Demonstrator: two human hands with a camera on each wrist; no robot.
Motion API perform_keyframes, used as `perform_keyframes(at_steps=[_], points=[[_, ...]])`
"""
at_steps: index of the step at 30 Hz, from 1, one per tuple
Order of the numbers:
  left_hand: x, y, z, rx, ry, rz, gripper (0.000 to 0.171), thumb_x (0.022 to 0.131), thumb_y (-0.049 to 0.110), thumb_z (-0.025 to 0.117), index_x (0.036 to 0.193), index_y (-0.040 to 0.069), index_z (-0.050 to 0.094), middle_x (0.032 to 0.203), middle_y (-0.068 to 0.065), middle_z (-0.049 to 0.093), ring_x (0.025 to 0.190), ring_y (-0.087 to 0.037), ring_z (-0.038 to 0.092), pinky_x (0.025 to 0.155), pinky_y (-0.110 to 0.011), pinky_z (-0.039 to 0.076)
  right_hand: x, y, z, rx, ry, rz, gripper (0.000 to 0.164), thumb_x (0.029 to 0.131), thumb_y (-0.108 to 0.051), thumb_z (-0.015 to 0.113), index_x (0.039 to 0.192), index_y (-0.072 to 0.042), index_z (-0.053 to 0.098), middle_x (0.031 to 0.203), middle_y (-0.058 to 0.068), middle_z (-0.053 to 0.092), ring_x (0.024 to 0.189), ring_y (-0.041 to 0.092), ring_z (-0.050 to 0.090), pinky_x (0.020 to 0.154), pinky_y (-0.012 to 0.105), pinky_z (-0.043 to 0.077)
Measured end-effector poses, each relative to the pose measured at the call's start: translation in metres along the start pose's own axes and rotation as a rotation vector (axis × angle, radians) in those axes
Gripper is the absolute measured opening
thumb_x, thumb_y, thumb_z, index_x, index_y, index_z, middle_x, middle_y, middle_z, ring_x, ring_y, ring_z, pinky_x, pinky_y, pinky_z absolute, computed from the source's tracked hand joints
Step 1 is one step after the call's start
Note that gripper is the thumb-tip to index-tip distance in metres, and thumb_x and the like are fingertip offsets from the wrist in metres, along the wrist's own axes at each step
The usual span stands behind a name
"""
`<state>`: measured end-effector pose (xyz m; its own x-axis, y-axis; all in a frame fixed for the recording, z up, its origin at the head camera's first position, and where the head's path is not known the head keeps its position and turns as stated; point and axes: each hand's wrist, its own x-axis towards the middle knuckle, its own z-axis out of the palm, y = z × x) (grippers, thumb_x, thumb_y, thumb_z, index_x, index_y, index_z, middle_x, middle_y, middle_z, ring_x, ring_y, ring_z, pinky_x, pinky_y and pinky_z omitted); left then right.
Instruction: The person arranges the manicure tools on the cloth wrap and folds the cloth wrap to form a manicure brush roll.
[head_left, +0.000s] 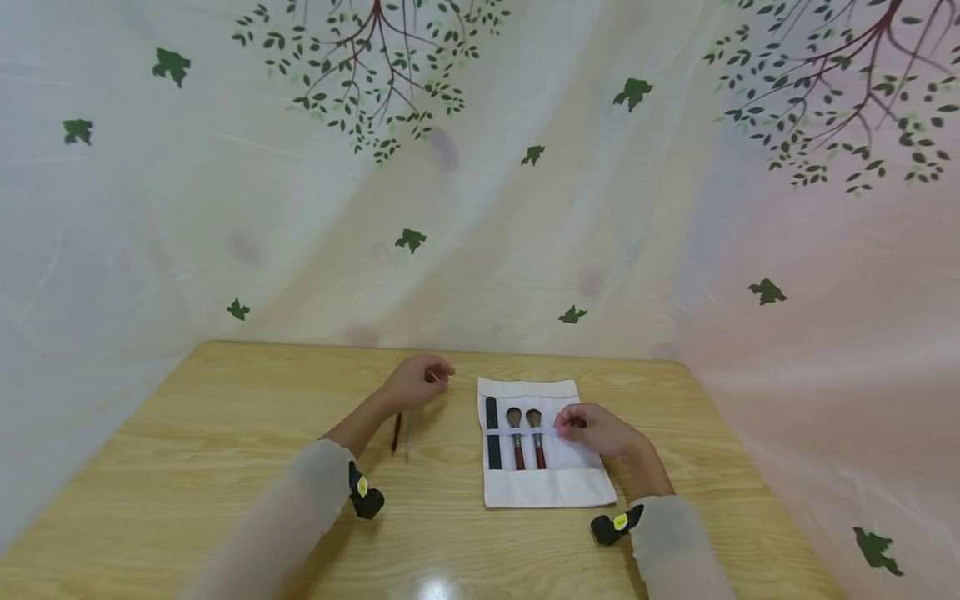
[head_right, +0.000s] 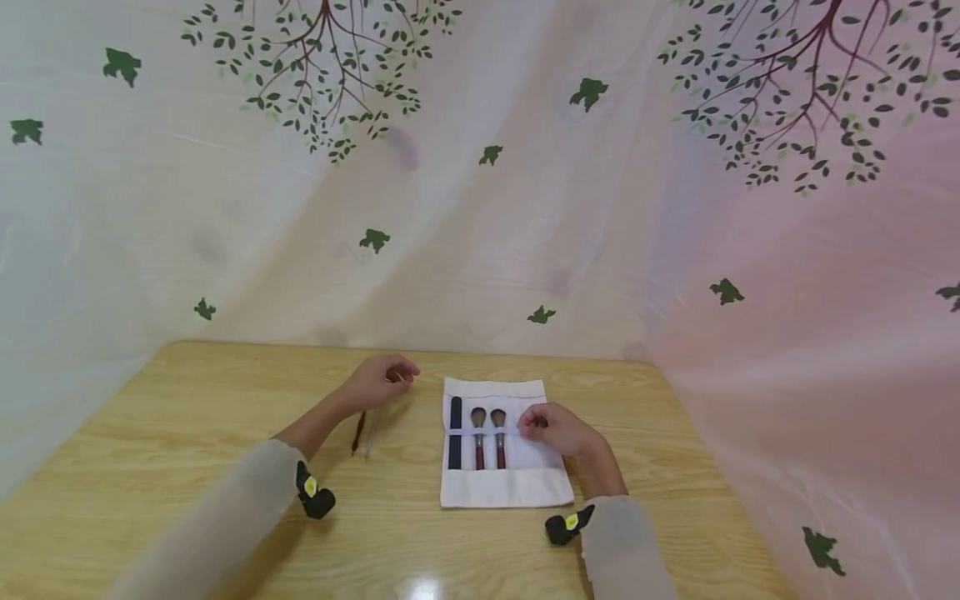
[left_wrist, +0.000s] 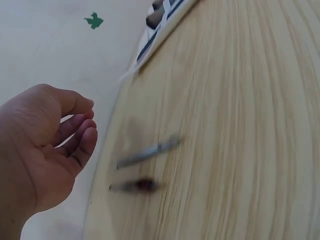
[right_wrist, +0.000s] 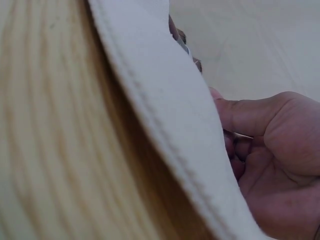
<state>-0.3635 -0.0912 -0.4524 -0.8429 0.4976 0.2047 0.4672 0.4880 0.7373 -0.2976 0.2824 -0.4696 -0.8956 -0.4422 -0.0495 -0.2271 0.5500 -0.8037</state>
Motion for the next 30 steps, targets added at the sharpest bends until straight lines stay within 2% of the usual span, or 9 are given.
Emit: perform_keyframes(at_steps=[4,7,10,15,19,24,30], points=[[-0.013,-0.014,-0.018,0.039,-0.052,-0.022,0.025,0.096,0.004,0.067,0.120,-0.003,0.067,0.103,-0.011,0.069,0.094,-0.023,0.067,0.080,-0.037,0.057,0.000,0.001,0.000,-0.007,-0.003,0.006,0.007,0.102,-0.004,0.060,0.102,-0.001,0.067,0.092,0.005,0.059,0.086,0.019,0.051,0.075,0.026,0.045],[-0.019,-0.021,-0.030,0.079,-0.103,0.033,0.028,0.094,0.006,0.071,0.120,-0.005,0.067,0.104,-0.013,0.068,0.094,-0.025,0.068,0.081,-0.039,0.057,0.001,0.001,-0.001,-0.013,-0.003,0.016,0.007,0.102,-0.006,0.061,0.102,-0.002,0.067,0.092,0.004,0.059,0.087,0.020,0.051,0.075,0.027,0.045],[-0.023,-0.026,-0.038,0.103,-0.161,0.059,0.036,0.091,0.013,0.078,0.122,-0.002,0.067,0.108,-0.013,0.068,0.097,-0.026,0.067,0.087,-0.042,0.056,0.001,0.001,-0.001,-0.003,-0.001,0.022,0.007,0.102,-0.006,0.061,0.102,-0.002,0.067,0.092,0.004,0.059,0.087,0.020,0.052,0.075,0.027,0.045],[-0.027,-0.031,-0.042,0.122,-0.249,-0.028,0.054,0.083,0.028,0.088,0.127,0.006,0.067,0.121,-0.005,0.070,0.113,-0.025,0.065,0.098,-0.043,0.052,0.000,0.001,-0.001,0.018,-0.005,0.018,0.007,0.102,-0.005,0.061,0.103,-0.001,0.067,0.094,0.006,0.058,0.089,0.021,0.052,0.076,0.027,0.045],[-0.028,-0.032,-0.038,0.140,-0.249,-0.053,0.057,0.081,0.032,0.089,0.128,0.007,0.067,0.124,-0.002,0.070,0.117,-0.023,0.064,0.101,-0.043,0.050,0.000,0.001,-0.001,0.018,-0.005,0.014,0.007,0.102,-0.004,0.061,0.103,0.000,0.067,0.094,0.006,0.058,0.089,0.022,0.051,0.076,0.027,0.045],[-0.026,-0.028,-0.030,0.174,-0.209,0.004,0.056,0.082,0.031,0.088,0.126,0.004,0.067,0.116,-0.004,0.069,0.107,-0.024,0.062,0.097,-0.045,0.050,-0.001,0.001,-0.002,0.017,0.001,0.015,0.007,0.102,-0.004,0.061,0.103,-0.001,0.066,0.094,0.006,0.058,0.089,0.022,0.051,0.076,0.027,0.045],[-0.021,-0.025,-0.025,0.203,-0.204,0.039,0.060,0.083,0.030,0.088,0.130,0.001,0.064,0.118,-0.009,0.067,0.110,-0.028,0.061,0.098,-0.046,0.049,0.000,0.000,-0.002,0.001,-0.002,0.013,0.007,0.102,-0.005,0.061,0.103,-0.001,0.067,0.093,0.005,0.059,0.088,0.021,0.051,0.076,0.027,0.045]])
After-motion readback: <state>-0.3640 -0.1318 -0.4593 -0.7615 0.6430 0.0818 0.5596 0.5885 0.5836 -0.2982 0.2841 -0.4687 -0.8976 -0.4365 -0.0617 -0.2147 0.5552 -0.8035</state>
